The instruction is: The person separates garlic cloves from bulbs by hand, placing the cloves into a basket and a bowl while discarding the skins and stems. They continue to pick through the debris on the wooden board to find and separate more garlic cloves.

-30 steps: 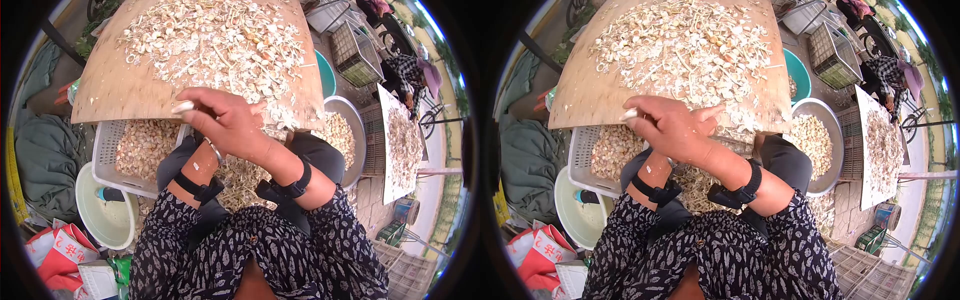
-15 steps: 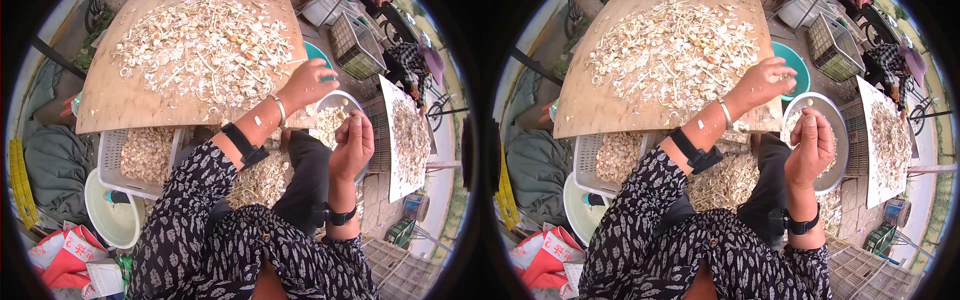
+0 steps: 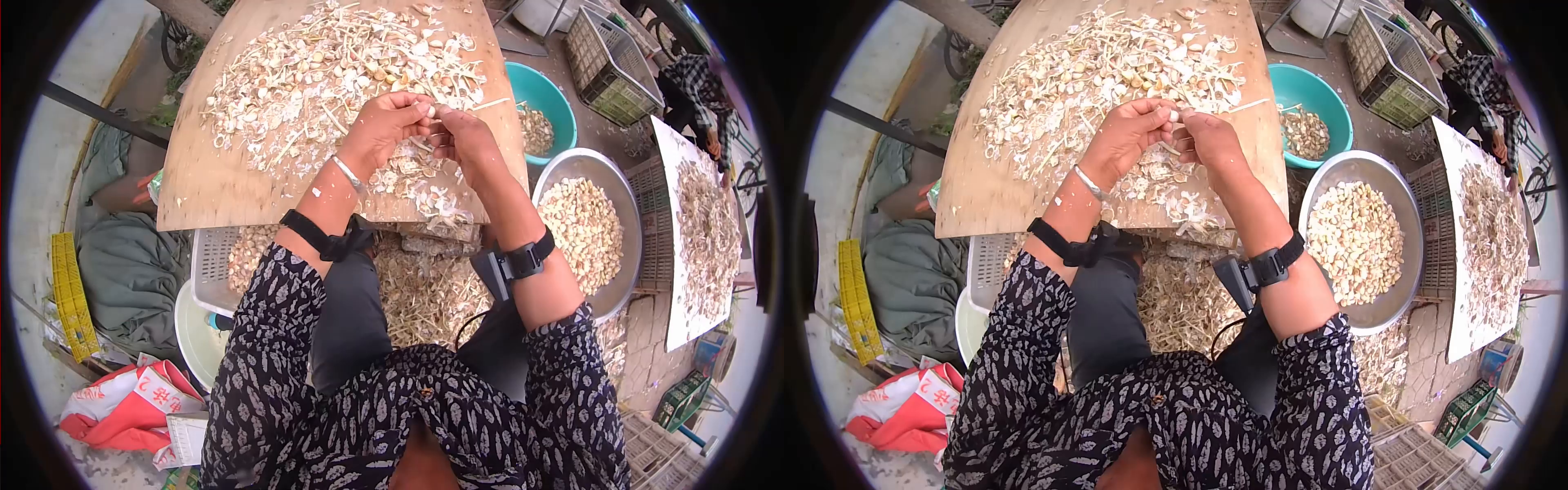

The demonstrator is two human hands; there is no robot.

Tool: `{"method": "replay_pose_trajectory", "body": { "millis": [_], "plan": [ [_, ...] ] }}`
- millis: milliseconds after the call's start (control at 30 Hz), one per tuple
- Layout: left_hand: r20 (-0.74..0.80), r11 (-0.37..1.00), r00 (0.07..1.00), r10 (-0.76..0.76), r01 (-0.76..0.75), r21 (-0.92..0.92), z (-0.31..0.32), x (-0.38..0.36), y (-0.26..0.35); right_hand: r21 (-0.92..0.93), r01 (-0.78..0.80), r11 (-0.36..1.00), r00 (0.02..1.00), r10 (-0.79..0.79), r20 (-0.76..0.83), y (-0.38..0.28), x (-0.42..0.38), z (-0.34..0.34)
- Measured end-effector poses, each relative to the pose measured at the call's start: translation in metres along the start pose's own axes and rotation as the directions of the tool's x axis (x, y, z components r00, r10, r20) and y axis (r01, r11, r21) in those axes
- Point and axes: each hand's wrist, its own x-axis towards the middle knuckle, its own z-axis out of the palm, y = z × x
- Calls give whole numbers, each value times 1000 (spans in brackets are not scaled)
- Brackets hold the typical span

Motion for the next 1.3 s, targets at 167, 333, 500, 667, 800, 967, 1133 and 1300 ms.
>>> {"method": "replay_pose_trajectory", "body": {
  "millis": [167, 333, 500, 667, 800, 967, 1133, 1300],
  "plan": [
    [-24, 970, 999, 49, -41, 241, 16, -15, 12, 193, 76, 978, 997, -79, 6, 7, -18, 6],
    [-92, 869, 970, 223, -155, 470, 41, -58, -10, 435, -25, 900, 995, -19, 98, 28, -42, 4],
    [-268, 757, 819, 507, -274, 594, 45, -80, -33, 511, 40, 859, 995, 13, -99, 36, -58, 10],
    [96, 388, 850, 518, -334, 859, 26, -30, -8, 560, 109, 821, 947, 85, -310, -3, -27, -35],
    [332, -12, 878, 344, -349, 937, -5, 52, -24, 429, 133, 893, 963, -14, -269, -5, -3, -41],
    [442, -181, 883, 160, -414, 892, -10, 69, -26, -808, 189, 558, 952, -305, 12, 11, 27, -33],
    [103, 423, 963, 248, -204, 883, 9, 4, 15, -936, 323, 140, 893, -373, 252, 25, 19, -20],
    [211, 537, 763, 611, -595, 598, 70, -138, 81, -887, 244, 392, 941, -317, 118, 15, 16, -19]
  ]
}}
